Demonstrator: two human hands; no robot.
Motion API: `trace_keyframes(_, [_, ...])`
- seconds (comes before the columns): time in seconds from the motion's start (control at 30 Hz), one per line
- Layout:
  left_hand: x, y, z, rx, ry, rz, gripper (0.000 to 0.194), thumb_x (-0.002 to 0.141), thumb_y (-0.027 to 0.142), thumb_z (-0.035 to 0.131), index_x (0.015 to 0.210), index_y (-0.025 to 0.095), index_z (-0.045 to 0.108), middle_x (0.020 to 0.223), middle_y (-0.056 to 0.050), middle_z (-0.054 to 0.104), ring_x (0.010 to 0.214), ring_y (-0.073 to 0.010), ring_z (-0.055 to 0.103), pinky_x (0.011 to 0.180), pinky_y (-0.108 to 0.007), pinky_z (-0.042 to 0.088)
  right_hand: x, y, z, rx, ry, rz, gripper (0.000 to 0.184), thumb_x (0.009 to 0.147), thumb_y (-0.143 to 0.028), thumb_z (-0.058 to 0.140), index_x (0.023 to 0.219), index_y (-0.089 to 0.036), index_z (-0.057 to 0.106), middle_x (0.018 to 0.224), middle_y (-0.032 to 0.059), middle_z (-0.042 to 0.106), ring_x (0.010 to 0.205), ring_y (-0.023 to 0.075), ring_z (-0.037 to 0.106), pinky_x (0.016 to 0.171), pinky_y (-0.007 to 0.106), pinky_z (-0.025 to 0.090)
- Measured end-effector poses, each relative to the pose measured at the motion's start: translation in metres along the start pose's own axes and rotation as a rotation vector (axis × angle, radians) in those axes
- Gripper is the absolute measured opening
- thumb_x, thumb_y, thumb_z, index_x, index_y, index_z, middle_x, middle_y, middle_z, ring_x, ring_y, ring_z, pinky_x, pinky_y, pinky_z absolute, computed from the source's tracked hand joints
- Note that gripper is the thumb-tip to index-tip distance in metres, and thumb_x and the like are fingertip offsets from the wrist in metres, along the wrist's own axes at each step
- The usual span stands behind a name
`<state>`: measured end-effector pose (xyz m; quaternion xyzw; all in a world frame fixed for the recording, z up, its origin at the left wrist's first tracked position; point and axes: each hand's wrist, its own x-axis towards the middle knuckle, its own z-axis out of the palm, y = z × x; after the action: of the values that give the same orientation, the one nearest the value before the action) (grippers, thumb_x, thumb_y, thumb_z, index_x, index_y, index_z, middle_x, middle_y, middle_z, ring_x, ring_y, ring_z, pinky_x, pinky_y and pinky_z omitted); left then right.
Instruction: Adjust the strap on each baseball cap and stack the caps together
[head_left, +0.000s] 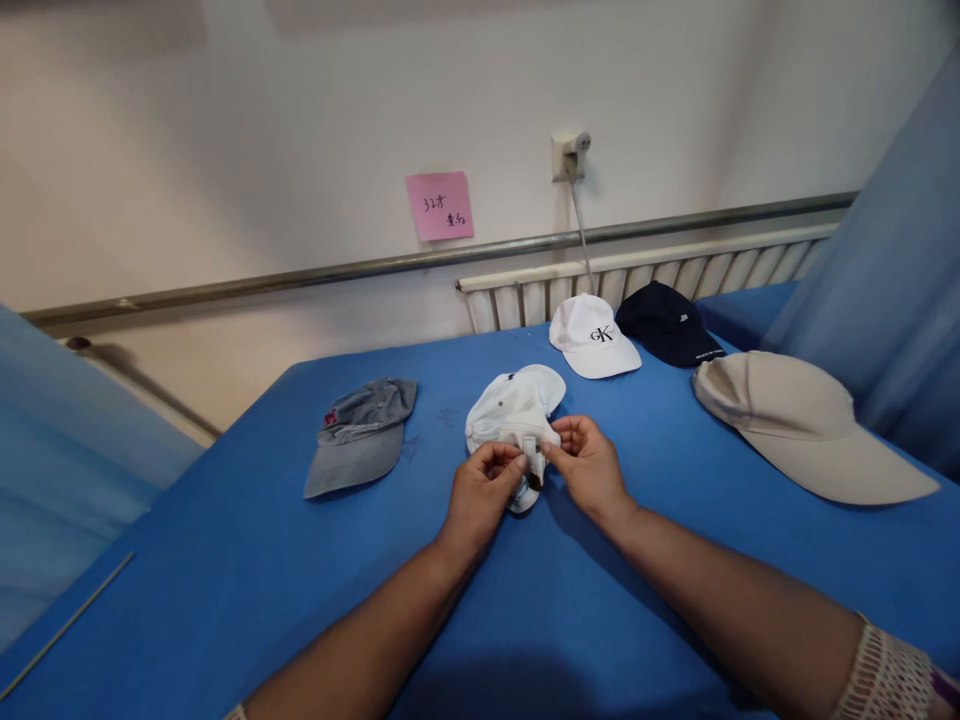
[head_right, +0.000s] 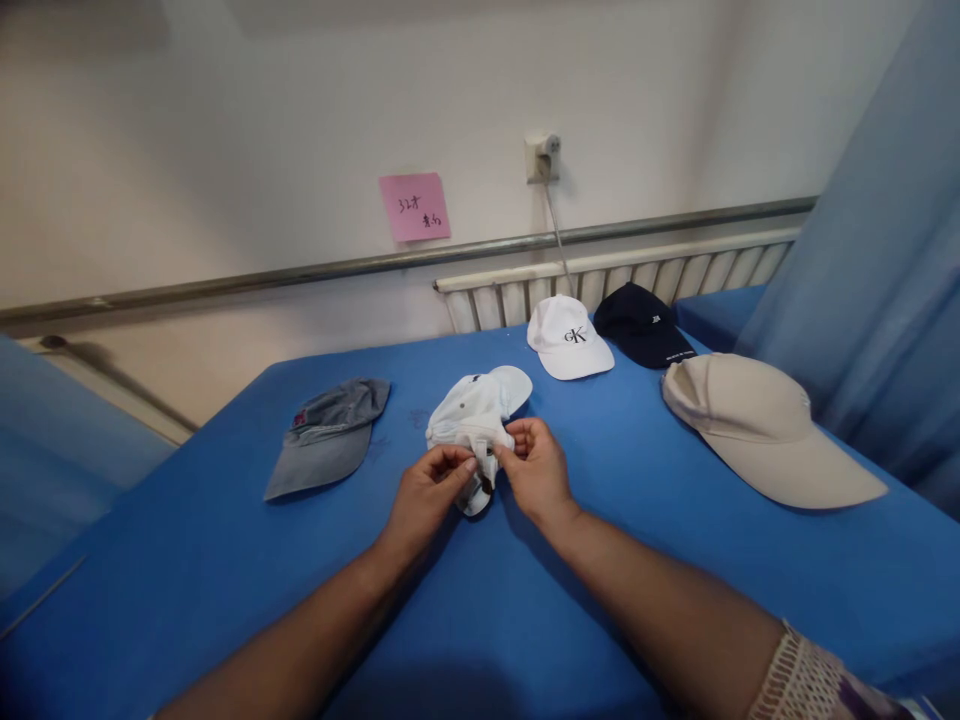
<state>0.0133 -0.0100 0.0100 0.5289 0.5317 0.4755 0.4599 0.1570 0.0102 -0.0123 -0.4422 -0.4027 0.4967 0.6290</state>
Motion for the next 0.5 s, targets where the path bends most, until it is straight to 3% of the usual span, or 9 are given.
trace_keyframes(0.3, [-0.0035, 0.0046, 0.0033, -0.111, -0.101, -0.182, 0.032, 0.069, 0.042, 0.074, 0.08, 0.013, 0.068, 0.06, 0.001, 0.059, 0.047, -0.0065, 0.043, 0.046, -0.02, 0.03, -0.0014, 0.002, -0.001, -0.039, -0.003, -0.065, 0.029, 0.068, -0.03, 0.076, 0.089, -0.023, 0.058, 0.08, 0.0003, 0.064, 0.072, 0.0156, 0.058, 0.069, 0.03, 0.046])
trace_keyframes(0.5, [-0.0014, 0.0017, 0.0023, -0.225, -0.14, -0.144, 0.032, 0.069, 0.041, 0.077, 0.079, 0.015, 0.063, 0.05, 0.007, 0.046, 0.042, -0.0042, 0.032, 0.043, -0.019, 0.023, -0.0016, 0.0035, -0.0008, -0.049, -0.017, -0.083, 0.028, 0.069, -0.029, 0.074, 0.091, -0.023, 0.058, 0.082, 0.0007, 0.065, 0.073, 0.0158, 0.059, 0.071, 0.03, 0.047])
